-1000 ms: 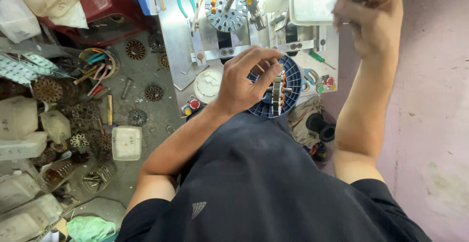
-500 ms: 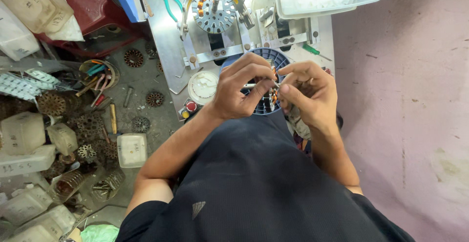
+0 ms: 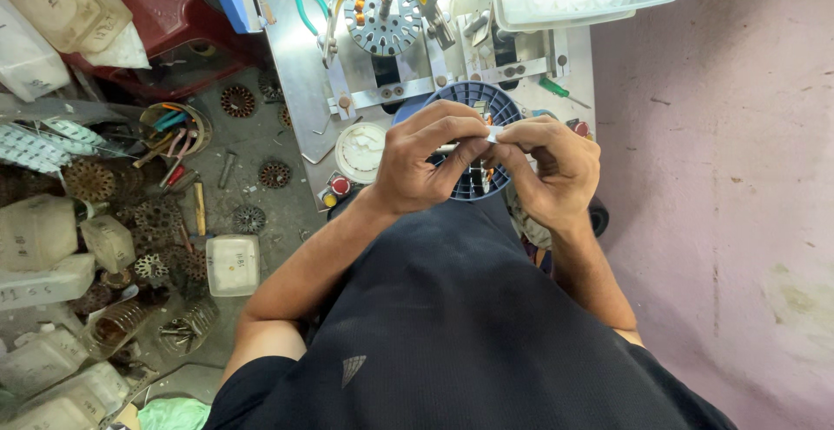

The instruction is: The person inserts small white plastic spacers into slots on a blue circular stator core mounted on a workbench. They repeatedly reach into a nearby container to retrieve spacers and place them into the core, rotating the core as needed to access different slots.

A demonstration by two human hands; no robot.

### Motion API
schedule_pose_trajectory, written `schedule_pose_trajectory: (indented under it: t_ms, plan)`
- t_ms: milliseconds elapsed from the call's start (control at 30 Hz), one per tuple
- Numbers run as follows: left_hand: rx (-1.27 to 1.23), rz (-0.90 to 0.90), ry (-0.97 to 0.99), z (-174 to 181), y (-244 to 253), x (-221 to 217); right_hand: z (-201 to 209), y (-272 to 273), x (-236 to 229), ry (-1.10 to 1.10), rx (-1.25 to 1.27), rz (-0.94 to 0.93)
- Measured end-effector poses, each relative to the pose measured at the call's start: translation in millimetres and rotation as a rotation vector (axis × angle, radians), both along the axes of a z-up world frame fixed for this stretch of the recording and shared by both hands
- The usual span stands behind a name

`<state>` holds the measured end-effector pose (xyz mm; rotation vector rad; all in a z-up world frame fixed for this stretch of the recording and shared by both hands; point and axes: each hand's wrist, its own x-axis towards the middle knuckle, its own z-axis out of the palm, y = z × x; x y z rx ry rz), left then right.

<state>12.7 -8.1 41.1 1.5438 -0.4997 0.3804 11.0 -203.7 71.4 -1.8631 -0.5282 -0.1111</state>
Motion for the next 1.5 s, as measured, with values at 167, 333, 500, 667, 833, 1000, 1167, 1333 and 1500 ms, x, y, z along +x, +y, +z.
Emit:
schedule_pose_trajectory:
  t_ms: [167, 333, 500, 667, 833, 1000, 1167, 1333, 1500]
  plan:
    - [-0.011, -0.008, -0.036, -10.2, -0.4, -5.4, -1.9, -1.7, 3.2, 0.016, -0.103, 0.016]
    - [0.085, 0.006, -0.219, -18.0, -1.9, -4.2, 8.2, -1.9, 0.8, 0.076, -0.159, 0.034]
    - [0.181, 0.023, -0.159, -25.7, -2.8, -4.3, 12.8, 2.3, -3.1, 0.091, -0.264, -0.052]
    - [0.267, -0.057, 0.111, -34.5, -3.8, -2.6, 8.0, 6.3, -1.8, 0.034, -0.417, -0.185]
    - [0.256, -0.304, 0.351, -43.4, -3.9, -2.5, 0.7, 13.7, -1.5, 0.043, -0.425, -0.212]
    - [0.153, -0.205, 0.257, -51.7, -9.2, -1.9, 1.6, 16.3, -4.3, -0.001, -0.416, -0.18]
    - [0.218, -0.13, 0.183, -60.4, -13.2, -6.2, 4.2, 18.0, -9.2, -0.076, -0.475, -0.173]
    - [0.329, -0.067, 0.096, -62.1, -13.0, -6.2, 5.4, 26.3, -8.7, -0.055, -0.501, -0.23]
    - [0.224, -0.214, 0.237, -59.0, -8.5, -10.3, 8.9, 23.3, -9.3, 0.14, -0.406, -0.227]
